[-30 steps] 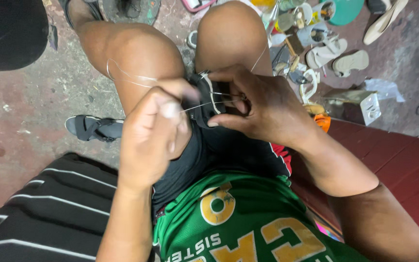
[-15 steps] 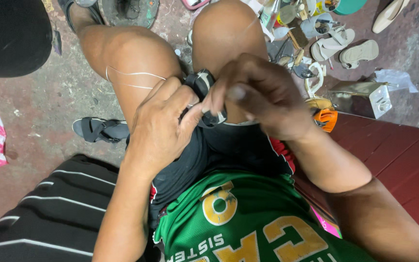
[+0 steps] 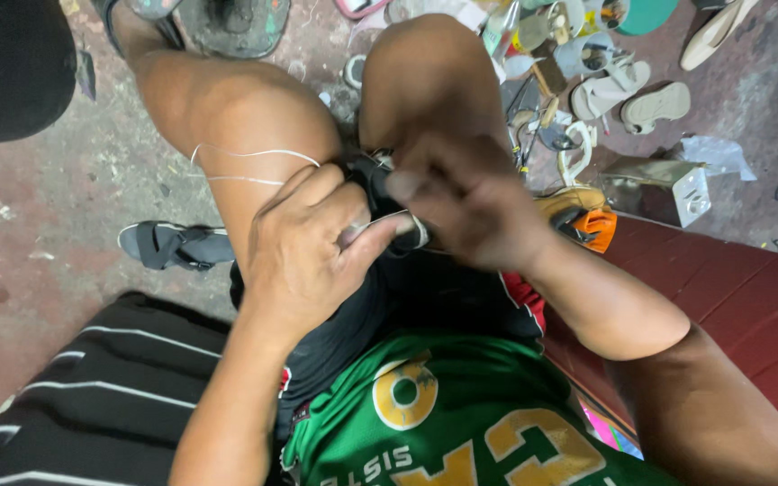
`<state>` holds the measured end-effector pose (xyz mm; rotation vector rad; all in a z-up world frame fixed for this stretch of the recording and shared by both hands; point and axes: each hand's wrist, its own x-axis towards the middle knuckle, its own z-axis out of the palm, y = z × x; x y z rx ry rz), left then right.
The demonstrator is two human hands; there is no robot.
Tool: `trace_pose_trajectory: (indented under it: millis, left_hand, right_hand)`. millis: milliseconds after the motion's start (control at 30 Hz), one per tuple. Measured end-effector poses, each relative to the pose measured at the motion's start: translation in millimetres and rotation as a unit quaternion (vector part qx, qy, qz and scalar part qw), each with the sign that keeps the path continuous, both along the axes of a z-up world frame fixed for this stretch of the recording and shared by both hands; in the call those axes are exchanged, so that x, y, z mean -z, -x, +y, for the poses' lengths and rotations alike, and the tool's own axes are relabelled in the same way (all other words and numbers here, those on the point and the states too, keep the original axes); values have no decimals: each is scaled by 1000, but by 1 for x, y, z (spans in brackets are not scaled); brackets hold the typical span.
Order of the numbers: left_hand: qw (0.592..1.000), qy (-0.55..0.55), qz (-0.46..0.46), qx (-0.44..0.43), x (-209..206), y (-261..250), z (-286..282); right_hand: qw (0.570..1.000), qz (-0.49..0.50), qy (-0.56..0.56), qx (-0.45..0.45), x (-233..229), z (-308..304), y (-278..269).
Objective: The person sits on the floor and sews a black and white shoe using a needle and white thread. They repeatedly pass the needle through the shoe's sole and pull the thread tight to secure the stitching.
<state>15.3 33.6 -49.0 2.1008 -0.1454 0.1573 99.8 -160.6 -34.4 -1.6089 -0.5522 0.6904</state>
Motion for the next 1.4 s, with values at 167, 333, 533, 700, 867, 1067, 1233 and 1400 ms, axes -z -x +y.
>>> trace_pose_trajectory:
  millis: [167,333,533,700,867,1067,1233,1400]
  left_hand:
    - [997,-11,41,65,-10,-3,1]
    - [996,-28,23,86,-15,-9,-9]
    - [997,-31,22,60,-13,-11,-15]
    - [999,-4,17,34,-8,-12,-15]
    - [999,19,-7,35,-3,-15,-17]
    - [998,9,13,53,-3,-20,-15]
    - [997,-37,6,66,-7,-13,-16]
    - [997,-58,19,-47,-5,-3,-47]
  right_hand:
    - [975,126,-178,33,7,-20,-8]
    - [948,206,-237,61,8,-31,-4]
    - [965,158,-205,48,7,-29,-5]
    - [972,153,-175,32,10,-22,-7]
    - [960,186,-193,76,17,-21,-6]
    - [949,221,-193,116,16,-26,-9]
    - [976,108,-168,83,13,-29,-2]
    - [975,62,-193,89,18,-29,13]
